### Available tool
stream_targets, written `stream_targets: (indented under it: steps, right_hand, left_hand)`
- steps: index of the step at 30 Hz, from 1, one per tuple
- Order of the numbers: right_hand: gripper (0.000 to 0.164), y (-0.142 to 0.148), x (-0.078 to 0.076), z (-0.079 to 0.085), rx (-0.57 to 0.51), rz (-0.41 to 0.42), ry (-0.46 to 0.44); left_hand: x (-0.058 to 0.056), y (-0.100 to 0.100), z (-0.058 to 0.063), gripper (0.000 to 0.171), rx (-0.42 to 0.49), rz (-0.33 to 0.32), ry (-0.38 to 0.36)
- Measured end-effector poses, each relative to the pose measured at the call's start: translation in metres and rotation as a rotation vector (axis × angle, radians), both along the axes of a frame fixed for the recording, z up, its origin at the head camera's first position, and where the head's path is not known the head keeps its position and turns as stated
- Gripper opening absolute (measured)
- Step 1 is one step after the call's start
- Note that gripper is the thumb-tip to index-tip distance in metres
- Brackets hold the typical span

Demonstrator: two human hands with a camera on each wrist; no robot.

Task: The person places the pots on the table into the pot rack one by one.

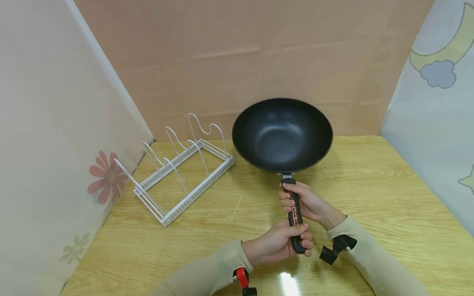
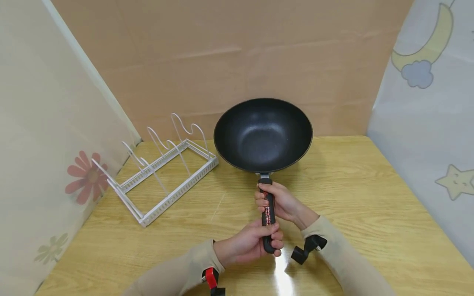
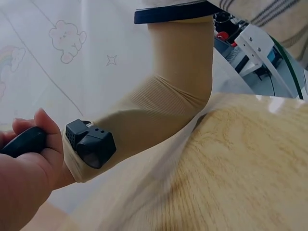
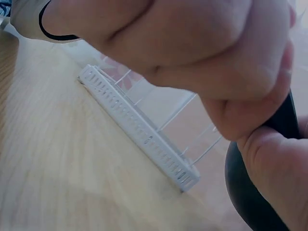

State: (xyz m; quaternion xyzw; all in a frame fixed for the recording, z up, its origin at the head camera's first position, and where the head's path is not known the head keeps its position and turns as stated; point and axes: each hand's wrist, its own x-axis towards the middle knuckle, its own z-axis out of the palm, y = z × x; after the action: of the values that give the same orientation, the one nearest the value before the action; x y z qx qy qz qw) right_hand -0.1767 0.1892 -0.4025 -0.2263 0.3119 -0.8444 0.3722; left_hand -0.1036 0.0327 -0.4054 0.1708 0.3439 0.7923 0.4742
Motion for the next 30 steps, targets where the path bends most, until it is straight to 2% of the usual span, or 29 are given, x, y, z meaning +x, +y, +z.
stream_targets:
  steps: [8,13,20,30]
  right_hand:
    - [0.022,-0.003,0.002,0.016,0.075,-0.047,0.127]
    - [0.021,-0.006,0.002,0.024,0.089,-0.064,0.202]
    - [0.015,-0.011,0.0,0.037,0.119,-0.073,0.289]
    - [0.008,-0.02,-0.001,0.053,0.234,-0.141,0.368]
  left_hand:
    - [0.003,-0.002,0.004,0.012,0.009,0.057,0.043]
    - [0.005,-0.004,0.007,0.015,-0.011,0.125,0.094]
    - [0.004,-0.005,0.011,0.014,-0.017,0.163,0.174]
    - [0.002,-0.008,0.015,0.015,0.009,0.25,0.201]
